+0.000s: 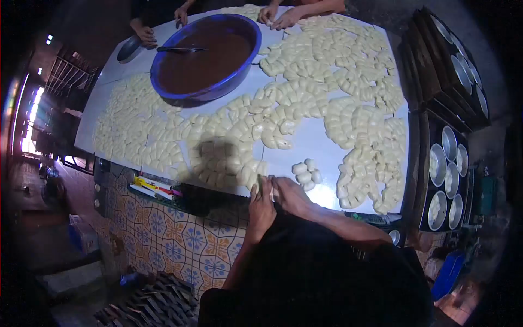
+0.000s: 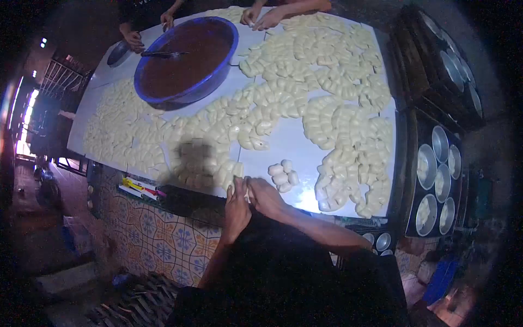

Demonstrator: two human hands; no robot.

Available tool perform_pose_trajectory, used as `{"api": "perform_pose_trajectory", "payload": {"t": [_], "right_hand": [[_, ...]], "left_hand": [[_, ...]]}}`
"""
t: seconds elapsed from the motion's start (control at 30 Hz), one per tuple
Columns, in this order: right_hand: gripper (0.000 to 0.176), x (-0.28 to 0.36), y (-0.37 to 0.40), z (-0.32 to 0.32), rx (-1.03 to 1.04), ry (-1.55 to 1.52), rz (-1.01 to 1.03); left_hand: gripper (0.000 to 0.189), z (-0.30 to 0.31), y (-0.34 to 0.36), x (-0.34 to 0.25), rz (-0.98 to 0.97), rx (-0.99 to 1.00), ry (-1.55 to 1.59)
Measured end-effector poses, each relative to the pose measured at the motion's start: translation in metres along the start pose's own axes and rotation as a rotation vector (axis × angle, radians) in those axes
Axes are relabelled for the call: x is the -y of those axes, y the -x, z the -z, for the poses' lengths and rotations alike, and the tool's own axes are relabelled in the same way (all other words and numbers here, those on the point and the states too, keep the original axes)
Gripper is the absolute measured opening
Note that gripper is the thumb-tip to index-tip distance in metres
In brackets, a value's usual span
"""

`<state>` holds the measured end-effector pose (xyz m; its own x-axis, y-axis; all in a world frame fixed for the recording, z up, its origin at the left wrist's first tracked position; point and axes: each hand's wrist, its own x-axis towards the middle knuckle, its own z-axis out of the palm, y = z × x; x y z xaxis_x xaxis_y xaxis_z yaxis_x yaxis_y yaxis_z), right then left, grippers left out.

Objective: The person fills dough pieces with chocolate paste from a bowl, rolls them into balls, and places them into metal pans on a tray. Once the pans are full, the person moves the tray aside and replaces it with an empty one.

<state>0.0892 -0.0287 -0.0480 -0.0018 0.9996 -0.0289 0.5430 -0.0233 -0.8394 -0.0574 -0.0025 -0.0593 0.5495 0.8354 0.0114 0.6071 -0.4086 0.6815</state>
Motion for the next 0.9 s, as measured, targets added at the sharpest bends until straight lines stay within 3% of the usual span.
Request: {"api": "perform_pose_trajectory", "payload": {"t": [0.03, 0.13, 0.17, 0.23, 0.27, 0.33, 0.37, 0.4, 0.5, 0.53, 0.57, 0.6, 0.63, 0.67, 0.7, 0.77, 0.8, 0.83, 0.87, 0.9], "right_hand": [[0.024, 0.011, 0.008, 0.008, 0.065, -0.134, -0.09], [0.023, 0.043, 0.033, 0.069, -0.012, -0.401, -0.048], [0.027, 0.047, 0.038, 0.088, -0.087, -0.71, -0.147], [0.037, 0.08, 0.029, 0.136, -0.24, -0.716, 0.182], [0.042, 0.083, 0.025, 0.146, -0.212, -0.79, 0.219], [0.04, 0.076, 0.016, 0.138, -0.199, -0.835, 0.075], [0.033, 0.061, 0.01, 0.125, -0.255, -0.598, 0.074], [0.029, 0.057, 0.006, 0.111, -0.301, -0.625, 0.068], [0.029, 0.069, -0.007, 0.094, -0.513, -0.519, 0.025], [0.024, 0.073, -0.01, 0.095, -0.51, -0.557, -0.004], [0.022, 0.06, -0.013, 0.096, -0.465, -0.412, 0.027], [0.021, 0.046, -0.018, 0.096, -0.419, -0.267, 0.053], [0.021, 0.057, -0.023, 0.107, -0.336, -0.519, -0.25], [0.023, 0.029, -0.031, 0.101, -0.459, -0.481, -0.011], [0.025, 0.043, -0.035, 0.114, -0.424, -0.422, 0.086], [0.035, 0.057, -0.046, 0.116, -0.224, -0.318, 0.244], [0.038, 0.035, -0.051, 0.099, -0.204, -0.515, 0.31], [0.044, 0.025, -0.06, 0.097, -0.225, -0.332, 0.367], [0.052, 0.018, -0.07, 0.101, -0.236, -0.143, 0.431], [0.063, 0.019, -0.078, 0.11, -0.166, -0.366, 0.325]], "left_hand": [[0.059, -0.002, 0.0, 0.002, -0.016, 0.024, -0.092], [0.063, -0.002, -0.002, 0.0, -0.045, 0.027, -0.213], [0.062, -0.004, -0.003, -0.001, -0.013, 0.023, -0.194], [0.059, -0.005, -0.008, -0.006, 0.027, 0.042, -0.113], [0.057, 0.0, -0.015, -0.017, 0.001, 0.007, 0.177], [0.054, 0.025, -0.03, -0.058, -0.042, -0.043, 0.76], [0.051, 0.039, -0.038, -0.082, -0.006, -0.015, 1.109], [0.045, 0.037, -0.048, -0.088, -0.017, -0.046, 1.2], [0.029, 0.035, -0.067, -0.096, 0.031, -0.188, 1.072], [0.023, 0.03, -0.069, -0.097, 0.099, -0.239, 1.051], [0.019, 0.025, -0.07, -0.096, 0.172, -0.284, 1.027], [0.016, 0.02, -0.073, -0.093, 0.123, -0.333, 0.997], [0.014, 0.014, -0.077, -0.088, 0.077, -0.384, 0.966], [0.012, 0.01, -0.08, -0.085, 0.034, -0.434, 0.936], [0.009, 0.015, -0.08, -0.085, 0.094, -0.343, 0.868], [0.008, 0.03, -0.091, -0.095, 0.199, -0.145, 1.492], [0.008, 0.037, -0.098, -0.096, 0.247, -0.026, 1.798], [0.011, 0.038, -0.104, -0.082, 0.471, 0.07, 2.05], [0.027, 0.034, -0.106, -0.082, 0.432, 0.134, 2.298], [0.044, 0.029, -0.115, -0.078, 0.428, 0.174, 2.43]]}}
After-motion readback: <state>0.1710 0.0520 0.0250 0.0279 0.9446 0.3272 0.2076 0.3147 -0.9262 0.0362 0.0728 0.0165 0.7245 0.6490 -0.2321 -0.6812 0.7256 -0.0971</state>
